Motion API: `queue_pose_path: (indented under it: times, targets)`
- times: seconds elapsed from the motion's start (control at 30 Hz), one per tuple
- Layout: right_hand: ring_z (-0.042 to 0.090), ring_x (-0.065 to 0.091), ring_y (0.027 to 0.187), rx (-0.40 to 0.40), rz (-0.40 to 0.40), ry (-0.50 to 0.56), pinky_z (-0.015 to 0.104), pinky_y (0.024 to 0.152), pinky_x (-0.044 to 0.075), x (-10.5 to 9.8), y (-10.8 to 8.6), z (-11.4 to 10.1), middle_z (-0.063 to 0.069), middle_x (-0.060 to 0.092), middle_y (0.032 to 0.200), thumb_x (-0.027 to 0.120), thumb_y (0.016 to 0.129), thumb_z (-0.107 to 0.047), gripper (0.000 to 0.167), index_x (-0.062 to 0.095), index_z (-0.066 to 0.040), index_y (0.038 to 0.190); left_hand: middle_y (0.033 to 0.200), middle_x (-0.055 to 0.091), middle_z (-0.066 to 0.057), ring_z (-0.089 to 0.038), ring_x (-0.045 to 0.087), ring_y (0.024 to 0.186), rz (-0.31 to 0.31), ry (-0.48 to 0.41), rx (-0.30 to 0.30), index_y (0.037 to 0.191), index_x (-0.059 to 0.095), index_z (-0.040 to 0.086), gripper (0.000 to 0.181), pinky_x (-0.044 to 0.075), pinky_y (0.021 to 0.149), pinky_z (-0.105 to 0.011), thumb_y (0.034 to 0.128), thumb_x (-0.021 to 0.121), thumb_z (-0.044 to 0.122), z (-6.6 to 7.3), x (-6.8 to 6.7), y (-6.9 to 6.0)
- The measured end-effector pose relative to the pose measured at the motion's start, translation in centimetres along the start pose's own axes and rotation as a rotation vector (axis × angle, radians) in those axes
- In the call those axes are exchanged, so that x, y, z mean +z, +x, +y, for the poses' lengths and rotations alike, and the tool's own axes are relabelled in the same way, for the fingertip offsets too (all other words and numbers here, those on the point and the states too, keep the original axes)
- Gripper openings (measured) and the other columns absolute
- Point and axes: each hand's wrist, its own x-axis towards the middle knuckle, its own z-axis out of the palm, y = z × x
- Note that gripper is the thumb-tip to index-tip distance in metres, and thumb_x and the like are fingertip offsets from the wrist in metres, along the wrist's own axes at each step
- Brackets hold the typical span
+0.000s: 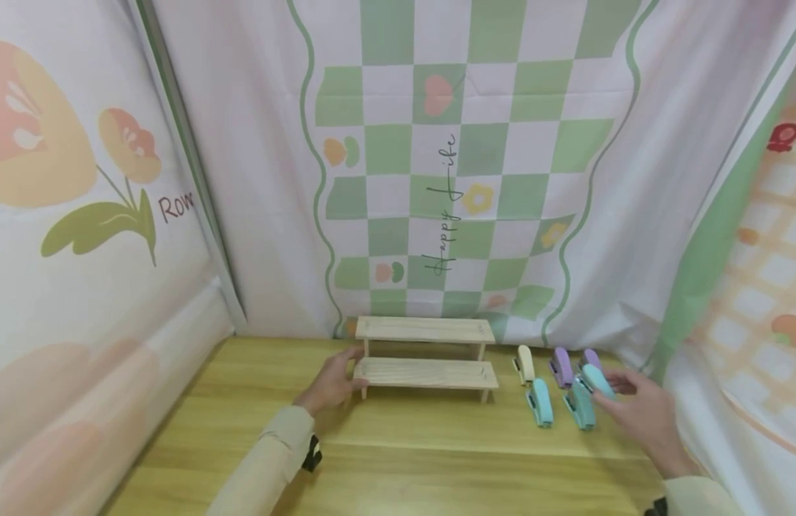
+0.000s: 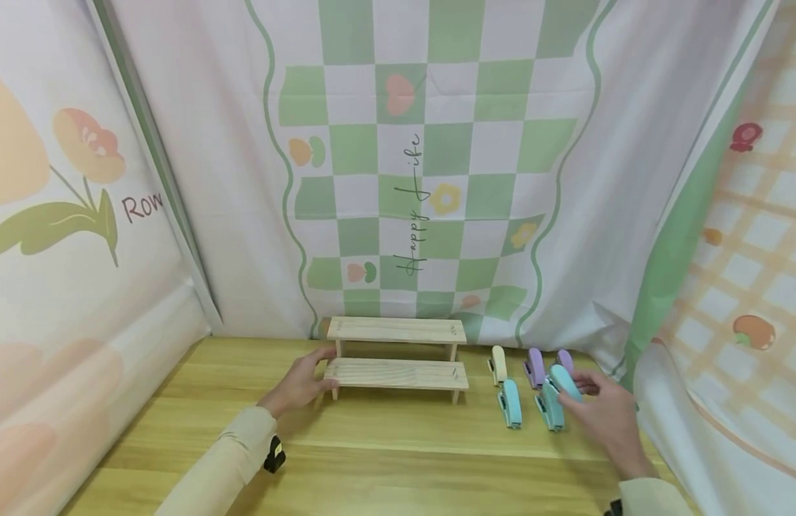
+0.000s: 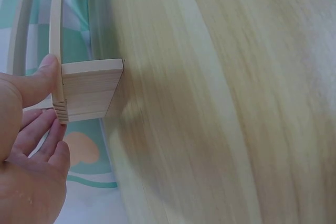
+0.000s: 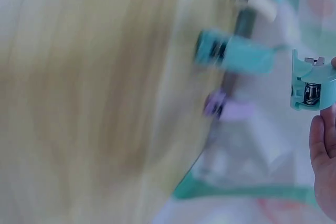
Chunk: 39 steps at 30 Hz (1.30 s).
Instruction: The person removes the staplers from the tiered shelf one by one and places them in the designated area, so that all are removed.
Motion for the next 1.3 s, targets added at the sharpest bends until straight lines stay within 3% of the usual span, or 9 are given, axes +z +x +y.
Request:
queue_pose_path:
  times: [0.2,0.6,0.77,1.1,1.17,1.23,1.3]
  targets:
    - [-0.023,0.046,0.073,0.102,-0.035,-0.041,0.010,0.065,0.040,-0.8,-0.3,3.6,0.022,0.079,0.102,0.090,0.082,-0.023,0.041,0.074,-0.001,0.112,0.148,0.057,-0.032,-0.050,0.053,0.141,-0.008,-0.007,0.012,0.147,0.050,-0.009,0.066,0.041,0.122,-0.064,0.0906,0.080,0.005,-0.1,0.0,0.0]
    - [-0.013,0.053,0.065,0.313,-0.104,-0.045,0.011,0.058,0.044,0.2,-0.2,5.4,0.023,0.079,0.101,0.080,0.092,-0.028,0.044,0.071,0.007,0.118,0.146,0.058,-0.033,-0.052,0.053,0.140,-0.007,-0.017,0.026,0.147,0.050,-0.009,0.065,0.041,0.121,-0.065,0.0905,0.079,0.002,0.0,0.0,0.1]
    - [-0.008,0.056,0.064,0.359,-0.117,-0.029,0.013,0.056,0.046,0.7,-0.3,6.0,0.022,0.079,0.098,0.079,0.092,-0.029,0.047,0.070,0.010,0.118,0.147,0.058,-0.033,-0.052,0.052,0.140,-0.008,-0.024,0.028,0.148,0.050,-0.009,0.065,0.041,0.122,-0.065,0.0909,0.079,0.002,0.1,0.0,0.1]
    - [-0.014,0.053,0.064,0.383,-0.130,-0.008,0.009,0.062,0.041,0.6,-0.6,6.0,0.023,0.080,0.103,0.079,0.094,-0.036,0.055,0.068,0.010,0.123,0.146,0.060,-0.030,-0.048,0.055,0.139,0.000,0.003,0.029,0.147,0.052,-0.007,0.064,0.043,0.121,-0.063,0.0898,0.080,0.004,0.0,0.0,0.1]
    - [-0.009,0.056,0.068,0.386,-0.129,-0.026,0.012,0.063,0.042,0.4,-0.5,5.8,0.026,0.078,0.109,0.078,0.095,-0.039,0.058,0.067,0.010,0.125,0.146,0.060,-0.030,-0.048,0.056,0.138,-0.001,0.012,0.033,0.147,0.052,-0.007,0.064,0.043,0.121,-0.063,0.0896,0.080,0.004,0.1,-0.1,0.2]
    - [0.006,0.066,0.075,0.374,-0.114,-0.047,0.019,0.069,0.049,0.3,-0.3,5.4,0.030,0.075,0.116,0.077,0.096,-0.041,0.061,0.065,0.010,0.128,0.147,0.060,-0.029,-0.047,0.056,0.139,-0.007,0.029,0.033,0.147,0.052,-0.006,0.065,0.044,0.121,-0.062,0.0902,0.080,0.005,0.1,-0.3,0.2]
    - [0.027,0.072,0.087,0.337,-0.095,-0.070,0.036,0.079,0.055,0.0,-0.1,4.7,0.033,0.071,0.123,0.073,0.098,-0.042,0.062,0.063,0.009,0.131,0.147,0.060,-0.029,-0.047,0.056,0.138,-0.008,0.039,0.035,0.148,0.051,-0.006,0.065,0.044,0.120,-0.063,0.0904,0.080,0.005,0.2,-0.4,0.3]
